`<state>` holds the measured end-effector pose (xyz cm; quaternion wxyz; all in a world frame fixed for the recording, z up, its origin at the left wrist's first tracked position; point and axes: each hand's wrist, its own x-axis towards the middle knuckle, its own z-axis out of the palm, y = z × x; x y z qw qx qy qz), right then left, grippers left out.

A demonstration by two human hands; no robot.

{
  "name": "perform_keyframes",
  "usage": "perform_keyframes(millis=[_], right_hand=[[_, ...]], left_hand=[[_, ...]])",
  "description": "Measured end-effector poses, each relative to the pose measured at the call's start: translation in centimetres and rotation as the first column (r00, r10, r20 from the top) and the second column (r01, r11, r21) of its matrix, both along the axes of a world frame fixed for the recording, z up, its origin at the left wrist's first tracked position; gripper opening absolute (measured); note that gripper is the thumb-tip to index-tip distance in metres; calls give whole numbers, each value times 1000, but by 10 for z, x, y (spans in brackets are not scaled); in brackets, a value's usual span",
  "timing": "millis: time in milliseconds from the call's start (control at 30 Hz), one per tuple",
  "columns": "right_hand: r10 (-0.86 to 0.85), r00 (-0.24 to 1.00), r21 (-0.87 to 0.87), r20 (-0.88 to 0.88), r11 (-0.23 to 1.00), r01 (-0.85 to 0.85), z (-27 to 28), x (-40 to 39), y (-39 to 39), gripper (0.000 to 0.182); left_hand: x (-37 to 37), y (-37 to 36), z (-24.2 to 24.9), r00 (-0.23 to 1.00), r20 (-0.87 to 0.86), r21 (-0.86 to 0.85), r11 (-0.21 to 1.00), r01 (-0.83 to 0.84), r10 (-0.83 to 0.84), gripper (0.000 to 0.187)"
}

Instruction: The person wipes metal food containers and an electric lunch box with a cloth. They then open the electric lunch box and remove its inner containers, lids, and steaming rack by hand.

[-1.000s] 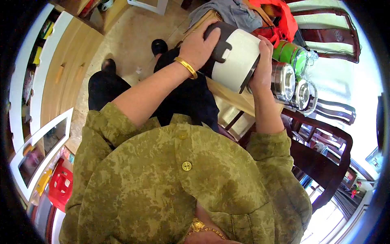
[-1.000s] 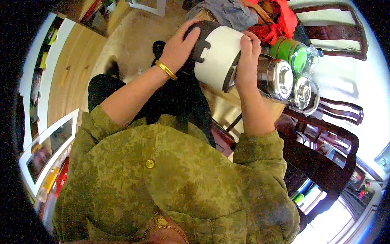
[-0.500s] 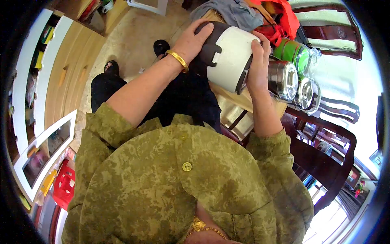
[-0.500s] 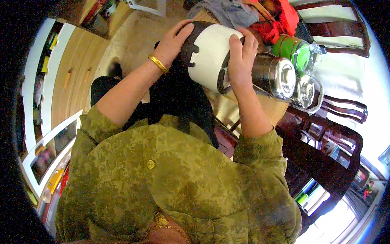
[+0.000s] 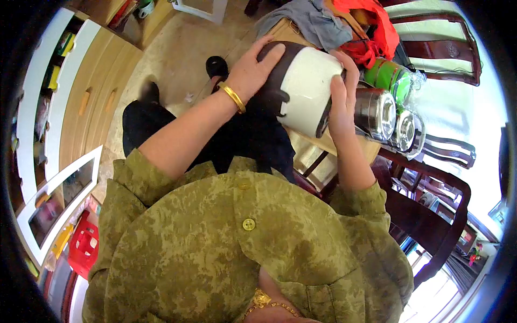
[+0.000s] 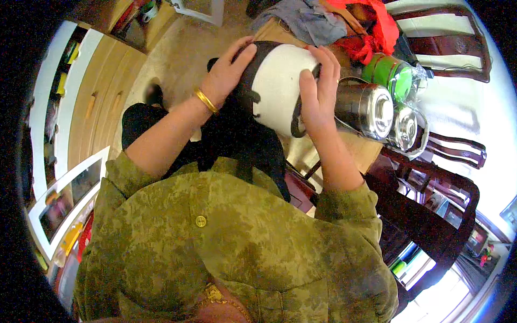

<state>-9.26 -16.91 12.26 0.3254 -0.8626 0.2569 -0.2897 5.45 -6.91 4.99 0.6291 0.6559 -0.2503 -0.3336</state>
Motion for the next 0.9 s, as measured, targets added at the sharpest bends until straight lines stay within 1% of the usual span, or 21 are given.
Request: perform_keyframes(millis=[33, 67, 100, 167, 200, 233, 267, 300, 333, 367, 433, 467, 500, 533, 567, 633, 700, 733, 767, 867, 900], right_hand=[[7, 1000, -51, 20, 999, -6, 0, -3, 1, 46], [-4, 1000, 47, -6, 999, 5, 4, -8, 5, 51], [-6, 1000, 47, -8, 999, 6, 4, -11, 6, 51], [-44, 998, 248, -42, 967, 53, 3, -17, 3, 53], [-63, 998, 333, -22, 940, 67, 2, -18, 1, 56], [-65, 998, 334, -24, 940, 69, 4, -17, 0, 56], [-122, 992, 504, -25, 856, 118, 8, -15, 0, 58], [-175, 984, 657, -36, 738, 155, 12, -12, -1, 60], [-176, 984, 658, -36, 737, 155, 14, -11, -1, 60], [-176, 984, 694, -31, 705, 148, 16, -9, -1, 58], [-178, 984, 757, -22, 640, 133, 18, -6, 0, 55], [-203, 979, 751, 28, 651, 114, 14, -3, 3, 51], [-201, 979, 751, 28, 650, 112, 13, -2, 5, 51], [-196, 978, 743, 75, 665, 76, 12, -1, 8, 51], [-192, 974, 734, 123, 678, 41, 11, -1, 11, 51], [-186, 973, 728, 136, 685, 29, 9, -2, 12, 50], [-140, 985, 616, 101, 786, 49, 5, -5, 9, 51], [-139, 985, 617, 100, 785, 48, 4, -6, 10, 51], [-96, 993, 512, 65, 857, 49, 4, -5, 11, 51], [-56, 998, 325, -10, 944, 56, 6, 1, 18, 53], [-65, 998, 312, -21, 948, 68, 6, 1, 18, 53]], left_hand=[[-2, 1, 1, 1000, 2, 1, 1000, 1, -1, 55], [-4, 3, 3, 1000, -10, -12, 1000, 21, -21, 55], [-6, 5, 5, 999, -24, -28, 999, 40, -41, 55], [-7, 4, 12, 999, -27, -32, 999, 42, -43, 54], [-7, 2, 11, 999, 3, -60, 997, 45, -44, 51], [-7, 1, 10, 998, 33, -86, 995, 49, -47, 49], [-8, 0, 9, 998, 33, -85, 995, 53, -51, 49], [-10, -1, 9, 998, 52, -82, 996, 46, -41, 47], [-12, -1, 9, 997, 71, -80, 996, 37, -32, 45], [-12, -1, 10, 997, 71, -78, 996, 39, -33, 45], [-13, -2, 16, 999, 38, -22, 1000, 17, -16, 42], [-14, -2, 20, 999, 36, -23, 1000, 17, -17, 42], [-14, -1, 25, 999, 33, 29, 999, 25, -26, 39], [-14, 2, 28, 999, 31, 86, 996, 30, -32, 37], [-15, 5, 29, 999, 33, 93, 995, 25, -29, 37], [-17, 7, 29, 992, 126, 80, 997, -23, 13, 36], [-16, 8, 28, 991, 129, 76, 997, -33, 23, 35], [-15, 10, 28, 993, 115, 104, 994, -38, 26, 35], [-13, 11, 28, 994, 100, 133, 990, -46, 33, 34], [-8, 14, 18, 997, 49, 116, 991, -71, 66, 33], [-6, 14, 17, 996, 51, 117, 990, -76, 71, 33]])
